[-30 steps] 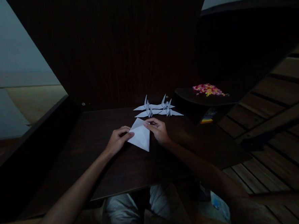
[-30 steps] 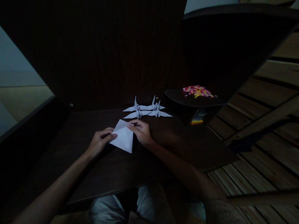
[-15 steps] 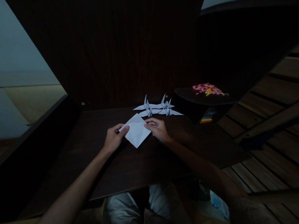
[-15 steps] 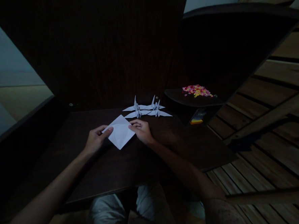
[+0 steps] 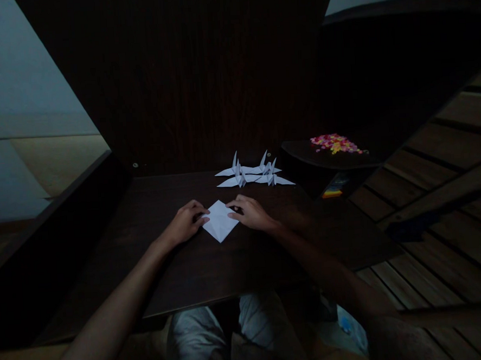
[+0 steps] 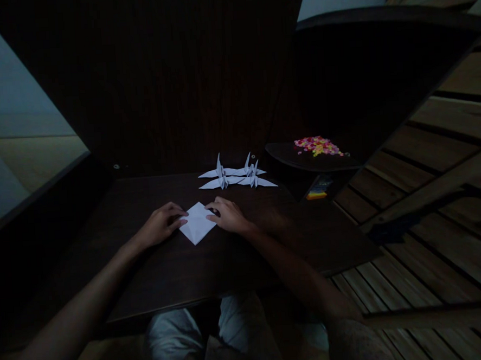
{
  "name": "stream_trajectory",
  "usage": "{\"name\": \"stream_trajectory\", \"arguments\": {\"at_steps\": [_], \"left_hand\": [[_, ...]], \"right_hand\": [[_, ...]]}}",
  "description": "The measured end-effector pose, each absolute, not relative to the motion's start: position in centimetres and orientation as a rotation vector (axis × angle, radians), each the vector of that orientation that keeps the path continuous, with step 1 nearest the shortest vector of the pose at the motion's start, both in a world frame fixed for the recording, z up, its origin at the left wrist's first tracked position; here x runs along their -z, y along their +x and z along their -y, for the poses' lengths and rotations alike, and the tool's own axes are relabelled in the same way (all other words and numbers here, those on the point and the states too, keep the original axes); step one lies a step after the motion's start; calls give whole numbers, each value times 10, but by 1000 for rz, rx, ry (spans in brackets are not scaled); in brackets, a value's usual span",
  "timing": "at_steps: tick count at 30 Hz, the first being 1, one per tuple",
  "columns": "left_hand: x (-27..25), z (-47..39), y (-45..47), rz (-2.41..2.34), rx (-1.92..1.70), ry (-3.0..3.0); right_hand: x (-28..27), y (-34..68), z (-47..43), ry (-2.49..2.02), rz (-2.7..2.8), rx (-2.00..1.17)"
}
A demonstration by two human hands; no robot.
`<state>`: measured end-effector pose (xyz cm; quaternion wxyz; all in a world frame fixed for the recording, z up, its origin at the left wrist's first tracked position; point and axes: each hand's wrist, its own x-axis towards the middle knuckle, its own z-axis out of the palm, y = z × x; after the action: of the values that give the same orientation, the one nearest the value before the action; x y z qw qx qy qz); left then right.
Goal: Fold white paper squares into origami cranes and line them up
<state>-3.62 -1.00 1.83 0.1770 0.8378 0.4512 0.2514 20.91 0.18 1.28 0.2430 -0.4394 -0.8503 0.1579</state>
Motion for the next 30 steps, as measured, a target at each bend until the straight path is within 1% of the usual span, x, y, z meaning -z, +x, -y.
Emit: {"name": "stream_trajectory", "arguments": {"at_steps": [4,11,15,25,30], "left_hand": [[-19,7,-42,-1163,-602,2522],[-28,9,-46,-1152,-474,2555],[-31,10,-47,-1150,-485,2501],[-32,12,-48,-1080,-544,2482],[-30,13,-47,-1112,-538,2532]], "right_hand": [[-13,213,-4,-1037,2516,-398],[-20,223,-7,-1107,2653,-508],[-26,226,-6,-1151,2657,-542],[-22,229,-11,-1083,2687,-564],[-22,229,-7,-976,2709,-462]]}}
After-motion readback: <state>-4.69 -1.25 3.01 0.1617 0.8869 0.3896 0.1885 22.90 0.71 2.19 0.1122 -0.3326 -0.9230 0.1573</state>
